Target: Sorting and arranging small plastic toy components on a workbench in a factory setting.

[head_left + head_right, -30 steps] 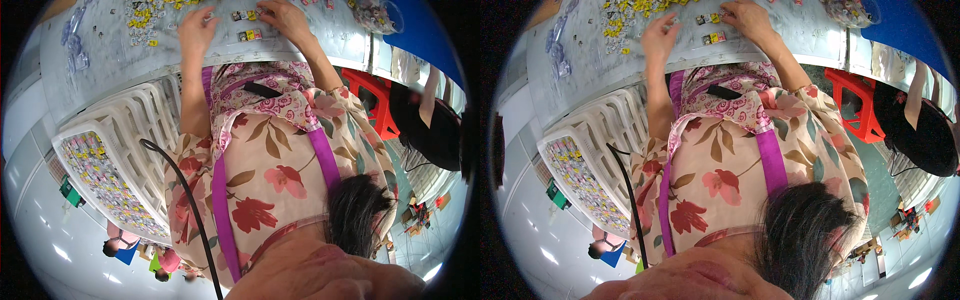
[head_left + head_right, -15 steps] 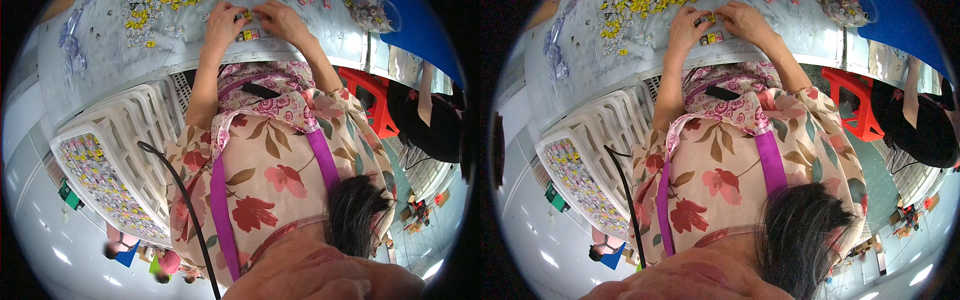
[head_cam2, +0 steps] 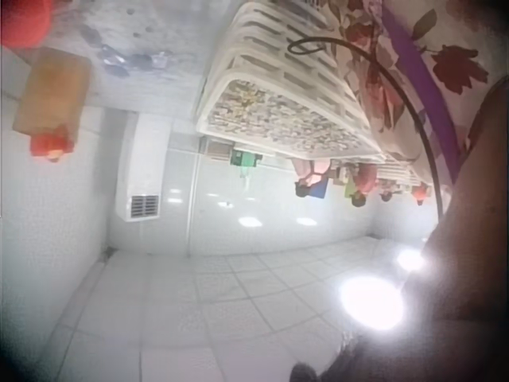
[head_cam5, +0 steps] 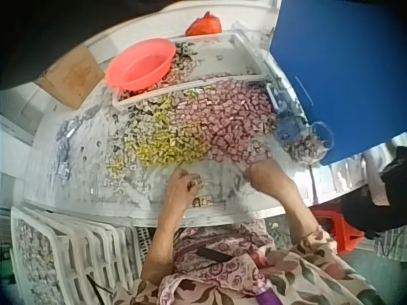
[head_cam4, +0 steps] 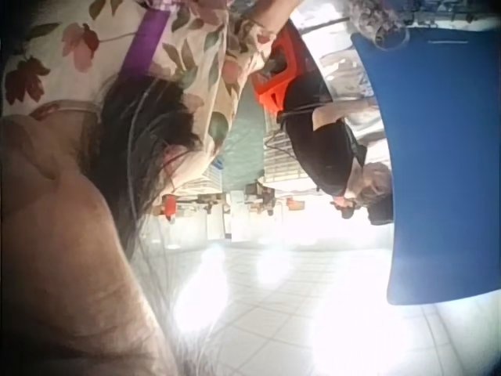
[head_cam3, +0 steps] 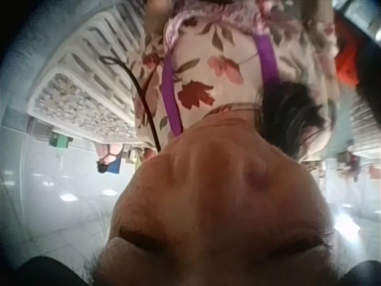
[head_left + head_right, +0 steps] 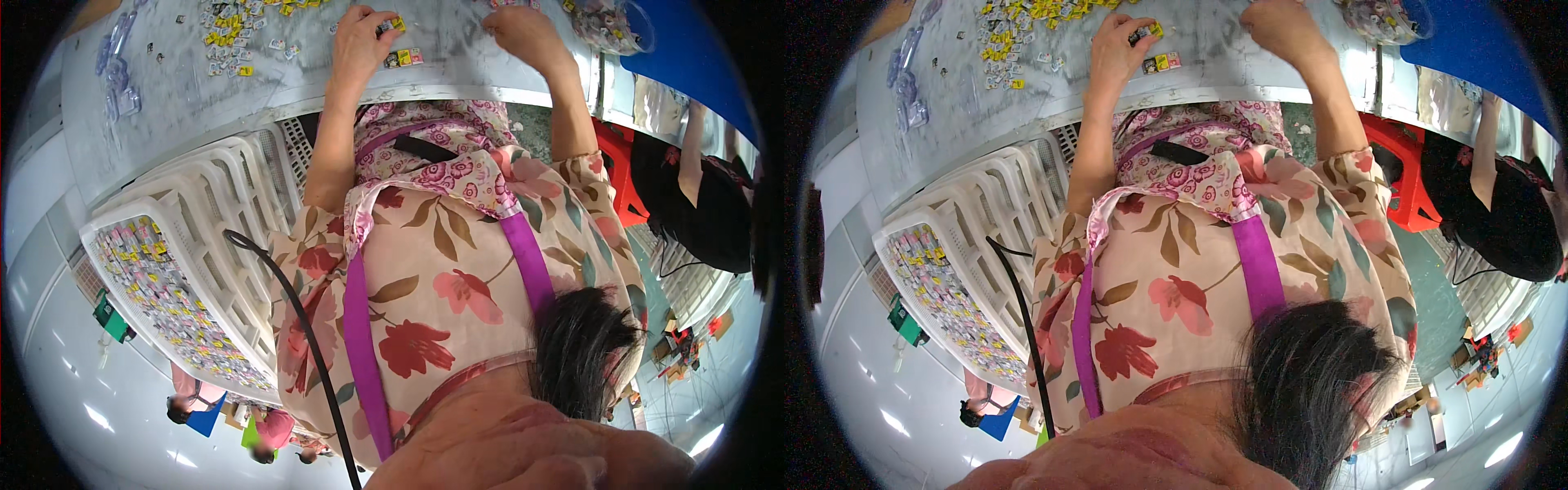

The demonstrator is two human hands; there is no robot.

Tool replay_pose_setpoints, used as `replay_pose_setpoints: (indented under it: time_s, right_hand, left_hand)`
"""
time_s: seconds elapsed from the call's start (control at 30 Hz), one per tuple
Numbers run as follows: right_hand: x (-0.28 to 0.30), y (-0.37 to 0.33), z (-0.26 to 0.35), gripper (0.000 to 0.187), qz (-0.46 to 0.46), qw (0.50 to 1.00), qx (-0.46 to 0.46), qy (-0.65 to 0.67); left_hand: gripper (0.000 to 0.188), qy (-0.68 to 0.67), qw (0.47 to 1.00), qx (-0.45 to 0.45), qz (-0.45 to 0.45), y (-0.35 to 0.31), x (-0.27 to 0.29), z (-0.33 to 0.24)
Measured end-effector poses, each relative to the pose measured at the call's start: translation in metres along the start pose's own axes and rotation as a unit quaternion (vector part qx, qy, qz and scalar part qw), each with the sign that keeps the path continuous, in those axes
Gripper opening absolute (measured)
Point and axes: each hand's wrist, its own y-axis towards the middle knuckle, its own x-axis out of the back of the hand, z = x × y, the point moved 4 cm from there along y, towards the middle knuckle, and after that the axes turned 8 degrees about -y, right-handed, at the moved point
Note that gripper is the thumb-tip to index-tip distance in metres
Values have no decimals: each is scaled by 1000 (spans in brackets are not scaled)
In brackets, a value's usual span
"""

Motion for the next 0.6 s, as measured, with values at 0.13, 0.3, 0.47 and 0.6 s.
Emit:
replay_pose_setpoints:
  time_s: [0.13, 0.3, 0.47, 0.6]
  right_hand:
    - [13, -8, 2, 23, -186, 959, 49, 207]
    - [-18, 24, 45, 34, -203, 904, 50, 372]
    - [-30, 30, 40, 35, -178, 917, -82, 347]
    - [1, 3, 26, 29, -358, 858, -139, 341]
  left_hand:
    - [29, -26, 999, 34, 3, 3, -10, 1]
    - [27, -20, 1000, 13, -15, 5, -18, 0]
    - [27, -38, 999, 33, -11, 4, -12, -5]
    - [28, -3, 999, 34, -10, -2, -7, 0]
